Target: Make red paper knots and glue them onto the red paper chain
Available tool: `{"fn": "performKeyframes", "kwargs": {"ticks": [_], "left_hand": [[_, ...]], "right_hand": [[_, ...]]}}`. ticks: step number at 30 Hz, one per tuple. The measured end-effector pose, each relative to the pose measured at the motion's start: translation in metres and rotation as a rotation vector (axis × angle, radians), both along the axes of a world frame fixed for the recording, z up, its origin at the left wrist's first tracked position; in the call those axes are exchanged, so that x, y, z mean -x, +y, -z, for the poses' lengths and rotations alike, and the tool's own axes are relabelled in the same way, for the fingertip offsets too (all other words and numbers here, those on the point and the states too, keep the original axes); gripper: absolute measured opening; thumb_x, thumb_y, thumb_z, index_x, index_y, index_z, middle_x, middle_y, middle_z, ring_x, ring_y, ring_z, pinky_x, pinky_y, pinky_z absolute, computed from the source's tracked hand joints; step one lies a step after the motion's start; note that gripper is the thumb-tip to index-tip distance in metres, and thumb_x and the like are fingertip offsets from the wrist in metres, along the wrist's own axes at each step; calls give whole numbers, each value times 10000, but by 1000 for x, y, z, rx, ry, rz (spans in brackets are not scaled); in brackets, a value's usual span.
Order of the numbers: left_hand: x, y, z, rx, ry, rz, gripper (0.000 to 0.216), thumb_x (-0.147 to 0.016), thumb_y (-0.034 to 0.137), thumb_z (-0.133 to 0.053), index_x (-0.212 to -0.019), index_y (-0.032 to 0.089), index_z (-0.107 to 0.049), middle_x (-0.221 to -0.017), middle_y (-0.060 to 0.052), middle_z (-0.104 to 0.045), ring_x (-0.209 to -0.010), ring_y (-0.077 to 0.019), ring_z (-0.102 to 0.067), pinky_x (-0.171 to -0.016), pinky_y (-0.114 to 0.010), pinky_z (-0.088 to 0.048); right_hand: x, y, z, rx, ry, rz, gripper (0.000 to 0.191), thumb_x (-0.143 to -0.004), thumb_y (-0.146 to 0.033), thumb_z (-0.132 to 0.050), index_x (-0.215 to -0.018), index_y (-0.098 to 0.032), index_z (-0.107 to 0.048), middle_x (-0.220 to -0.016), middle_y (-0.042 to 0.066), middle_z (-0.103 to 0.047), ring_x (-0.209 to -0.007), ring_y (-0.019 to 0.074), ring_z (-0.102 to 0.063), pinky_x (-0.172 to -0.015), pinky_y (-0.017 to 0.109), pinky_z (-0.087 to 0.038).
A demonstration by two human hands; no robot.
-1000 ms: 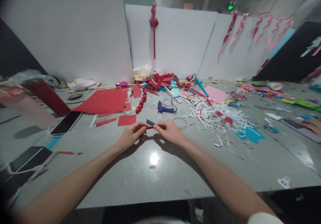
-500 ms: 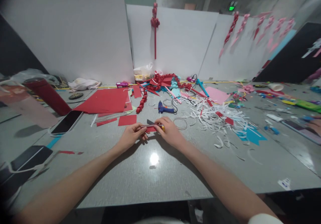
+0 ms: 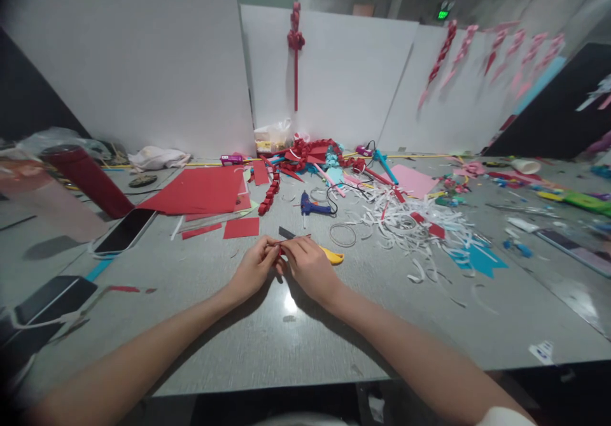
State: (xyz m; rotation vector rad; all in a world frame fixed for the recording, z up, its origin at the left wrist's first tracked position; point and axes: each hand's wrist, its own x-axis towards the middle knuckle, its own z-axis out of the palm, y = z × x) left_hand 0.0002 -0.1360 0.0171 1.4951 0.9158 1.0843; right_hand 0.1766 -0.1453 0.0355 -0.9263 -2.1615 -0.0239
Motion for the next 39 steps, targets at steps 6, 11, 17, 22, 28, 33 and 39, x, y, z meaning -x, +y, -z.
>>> {"fn": "performKeyframes", "kwargs": {"ticks": [6, 11, 17, 22, 28, 33, 39], "left_hand": [[-1, -4, -5, -14, 73, -70, 268, -1017, 466, -530, -948, 209, -499, -729, -20, -712, -591, -179, -693, -530, -276, -537], [2, -5, -10, -49, 110, -139, 238, -975, 400, -603, -890, 179, -631, -740, -33, -714, -621, -170, -679, -580, -276, -526], [1, -5, -11, -99, 128, -131, 186, -972, 315, -601, -963, 177, -725, -847, -58, -769, -702, -181, -716, -678, -296, -551], [0, -6, -10, -68, 103, -145, 186, -956, 326, -627, -952, 171, -730, -869, -77, -781, -700, -194, -728, -659, -301, -557], [1, -7, -10, -127, 174, -138, 184, -975, 286, -585, -934, 176, -726, -843, -60, -774, -698, -181, -716, -669, -289, -542], [2, -8, -11, -181, 224, -140, 181, -979, 249, -562, -950, 179, -726, -820, -44, -763, -691, -174, -706, -664, -278, -519], [3, -7, -9, -203, 239, -127, 184, -979, 270, -566, -959, 190, -731, -840, -46, -768, -703, -180, -696, -677, -285, -520]], "right_hand": [[-2, 1, -3, -13, -27, -18, 183, -1026, -120, -552, -1157, -193, -656, -1049, 100, -740, -978, 261, -676, -893, 447, -565], [-2, 0, -1, 13, -41, -2, 189, -1031, -119, -537, -1148, -198, -662, -1011, 91, -734, -938, 250, -671, -850, 423, -569], [0, -1, -1, 18, -39, 7, 168, -1041, -155, -537, -1132, -186, -674, -1017, 105, -735, -944, 255, -673, -861, 426, -568], [0, -1, 0, 14, -61, 60, 167, -1041, -167, -539, -1108, -182, -691, -977, 112, -737, -905, 259, -682, -819, 418, -579], [0, 0, 2, 30, -67, 71, 158, -1031, -164, -554, -1071, -177, -706, -964, 112, -736, -889, 256, -686, -812, 408, -575], [-1, 1, 3, 47, -45, 67, 166, -1031, -171, -550, -1064, -178, -712, -948, 106, -736, -867, 252, -695, -792, 400, -575], [-1, 1, 2, 91, -28, 66, 141, -1019, -175, -579, -1066, -192, -711, -989, 105, -749, -902, 253, -708, -814, 404, -580]]}}
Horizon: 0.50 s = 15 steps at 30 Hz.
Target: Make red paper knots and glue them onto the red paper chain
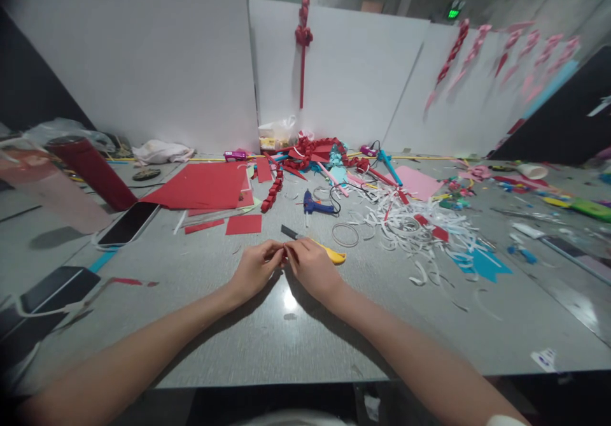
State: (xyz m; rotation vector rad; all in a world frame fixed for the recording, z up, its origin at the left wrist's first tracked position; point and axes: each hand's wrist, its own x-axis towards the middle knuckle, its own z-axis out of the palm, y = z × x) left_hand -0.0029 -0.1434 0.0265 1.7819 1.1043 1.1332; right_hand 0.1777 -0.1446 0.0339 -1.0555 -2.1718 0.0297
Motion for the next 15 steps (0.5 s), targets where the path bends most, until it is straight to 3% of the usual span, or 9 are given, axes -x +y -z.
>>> {"fn": "performKeyframes", "kwargs": {"ticks": [15], "left_hand": [[2, 1, 2, -33, 45, 0, 191, -985, 263, -556, -960, 187, -729, -856, -53, -771, -721, -182, -695, -688, -285, -511]], "right_hand": [[-3, 2, 0, 34, 44, -18, 151, -1008, -171, -596, -1087, -189, -722, -989, 93, -758, -894, 238, -717, -821, 387, -587]]}}
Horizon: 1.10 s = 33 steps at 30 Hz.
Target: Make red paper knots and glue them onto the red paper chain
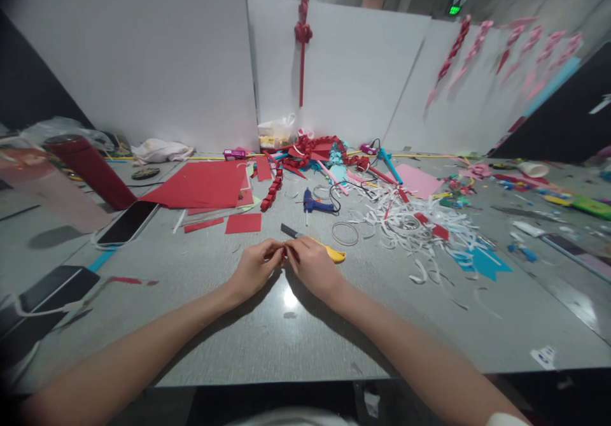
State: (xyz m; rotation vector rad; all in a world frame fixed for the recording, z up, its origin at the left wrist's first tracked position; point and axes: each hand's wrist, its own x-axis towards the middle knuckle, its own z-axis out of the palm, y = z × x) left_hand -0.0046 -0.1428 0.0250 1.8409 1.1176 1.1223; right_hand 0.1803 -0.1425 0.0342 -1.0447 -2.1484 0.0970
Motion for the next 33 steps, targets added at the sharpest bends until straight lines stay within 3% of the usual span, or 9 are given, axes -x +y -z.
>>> {"fn": "performKeyframes", "kwargs": {"ticks": [20, 33], "left_hand": [[-1, 0, 2, -21, 23, -15, 186, -984, 249, -558, -970, 191, -735, -861, -50, -778, -714, -178, -690, -684, -279, -487], [-2, -1, 2, -41, 43, -13, 188, -999, 266, -552, -946, 179, -710, -843, -39, -764, -720, -166, -685, -690, -273, -491]], "right_hand": [[-1, 2, 3, -1, -14, -25, 161, -1016, -181, -589, -1103, -199, -723, -992, 86, -759, -899, 230, -717, -830, 384, -586], [1, 0, -1, 46, 43, 37, 79, -982, -200, -623, -970, -192, -701, -914, 68, -727, -844, 212, -683, -780, 333, -536]]}}
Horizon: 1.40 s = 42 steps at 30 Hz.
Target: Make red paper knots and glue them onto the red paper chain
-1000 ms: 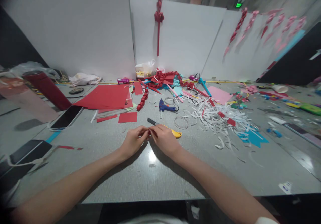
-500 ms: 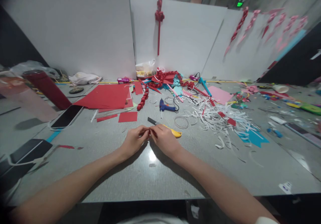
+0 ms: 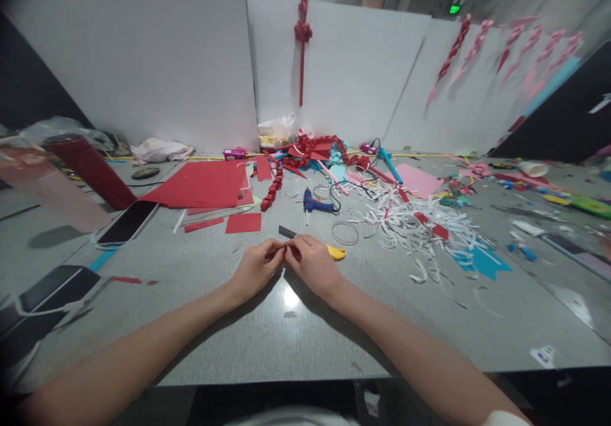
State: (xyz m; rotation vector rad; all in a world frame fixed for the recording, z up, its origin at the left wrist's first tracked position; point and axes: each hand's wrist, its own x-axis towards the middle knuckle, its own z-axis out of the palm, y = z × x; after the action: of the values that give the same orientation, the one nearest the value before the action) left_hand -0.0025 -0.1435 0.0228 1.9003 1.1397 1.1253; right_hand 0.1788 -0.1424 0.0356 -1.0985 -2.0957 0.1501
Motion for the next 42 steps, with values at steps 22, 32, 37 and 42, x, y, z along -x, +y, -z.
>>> {"fn": "performKeyframes", "kwargs": {"ticks": [22, 32, 37, 42], "left_hand": [[14, 38, 17, 285, -537, -151, 359, -881, 486, -699, -971, 157, -588, -693, -87, -758, -573, -218, -734, -491, -299, -591], [15, 37, 13, 294, -577, -176, 370, -862, 484, -726, -973, 156, -596, -699, -88, -758, -568, -215, -729, -456, -283, -578], [13, 32, 7, 310, -603, -153, 374, -858, 472, -725, -1012, 157, -597, -713, -82, -757, -601, -228, -735, -463, -301, -593], [12, 28, 2, 257, -553, -82, 395, -911, 434, -687, -1163, 146, -593, -699, -60, -749, -646, -218, -746, -534, -279, -594]], "right_hand": [[-57, 53, -13, -68, 110, 336, 81, -822, -208, -610, -789, -194, -682, -749, 26, -716, -662, 184, -650, -682, 295, -460], [-130, 89, -19, -77, -19, 722, 288, -885, -226, -510, -971, -122, -764, -897, 177, -780, -812, 310, -718, -799, 405, -519], [-122, 86, -14, -199, -93, 542, 578, -791, -36, -462, -1339, -64, -642, -1422, 245, -602, -1309, 354, -571, -1085, 520, -454], [-75, 65, -12, -97, 21, 40, 325, -972, -171, -498, -1213, -217, -711, -1259, 114, -713, -1208, 269, -643, -1074, 468, -498]]}}
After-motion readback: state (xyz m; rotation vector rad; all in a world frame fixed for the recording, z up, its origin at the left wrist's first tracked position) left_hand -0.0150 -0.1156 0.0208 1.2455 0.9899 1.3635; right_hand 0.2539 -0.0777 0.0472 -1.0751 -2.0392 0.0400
